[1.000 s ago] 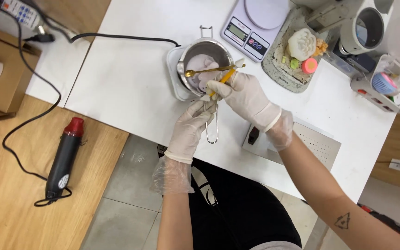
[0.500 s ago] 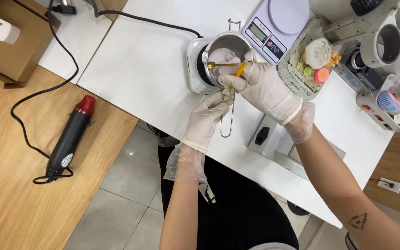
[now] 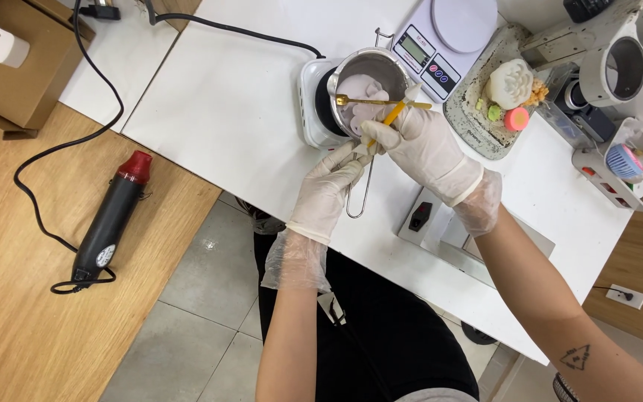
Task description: Cleaning a rose-shaped silicone mold with a sculpting tool and applying heat using a heat gun.
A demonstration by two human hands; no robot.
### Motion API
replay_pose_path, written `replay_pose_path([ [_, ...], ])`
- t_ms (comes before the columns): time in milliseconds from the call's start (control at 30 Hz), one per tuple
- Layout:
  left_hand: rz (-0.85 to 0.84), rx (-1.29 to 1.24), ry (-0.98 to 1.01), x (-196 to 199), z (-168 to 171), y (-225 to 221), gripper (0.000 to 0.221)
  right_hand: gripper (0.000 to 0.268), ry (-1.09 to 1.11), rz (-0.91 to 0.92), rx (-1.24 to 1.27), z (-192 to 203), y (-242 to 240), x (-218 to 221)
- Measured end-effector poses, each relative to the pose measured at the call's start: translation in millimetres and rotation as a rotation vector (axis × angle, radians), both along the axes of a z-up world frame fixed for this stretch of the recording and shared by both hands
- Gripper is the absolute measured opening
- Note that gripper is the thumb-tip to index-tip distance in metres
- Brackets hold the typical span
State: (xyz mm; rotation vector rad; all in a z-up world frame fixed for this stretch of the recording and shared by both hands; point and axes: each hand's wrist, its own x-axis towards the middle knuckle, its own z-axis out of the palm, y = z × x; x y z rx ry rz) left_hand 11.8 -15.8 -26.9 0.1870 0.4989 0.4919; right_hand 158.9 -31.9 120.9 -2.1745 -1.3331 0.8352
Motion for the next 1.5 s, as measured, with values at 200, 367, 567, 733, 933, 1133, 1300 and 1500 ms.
replay_pose_path([
  [200, 0.012, -0.029, -0.037, 2.8, -3.2, -1.6, 0.041, 0.024, -0.071, -0.047, -0.023, -5.5, -8.0, 7.0],
  [367, 0.029, -0.058, 0.000, 2.8, -6.9, -2.3, 0.041, 0.024, 0.198, -0.181, 0.078, -21.1, -21.5, 9.3],
  [567, 0.017, 0.004, 0.013, 1.9, 2.1, -1.7, 0.041, 0.025, 0.050, -0.210, -0.011, -11.7, -20.3, 4.0],
  [733, 0.024, -0.018, 0.011, 4.5, -6.9, -3.8, 0.041, 0.027, 0.167, -0.248, 0.068, -18.0, -21.1, 6.0],
  [933, 0.015, -0.006, 0.013, 2.9, 0.5, -0.5, 0.039, 0.028, 0.268, -0.355, 0.108, -30.1, -24.5, 8.8],
  [1133, -0.017, 0.028, 0.078, 0.0, 5.4, 3.0, 0.040, 0.029, 0.325, -0.412, 0.111, -34.5, -30.2, 7.8],
  [1300, -0.031, 0.068, 0.073, 1.3, 5.5, 3.2, 0.039, 0.031, 0.382, -0.437, 0.167, -45.0, -41.9, 12.3],
  [1500, -0.050, 0.057, 0.135, 2.4, 29.9, 11.8, 0.034, 0.033, 0.484, -0.423, 0.190, -46.2, -56.6, 14.7],
])
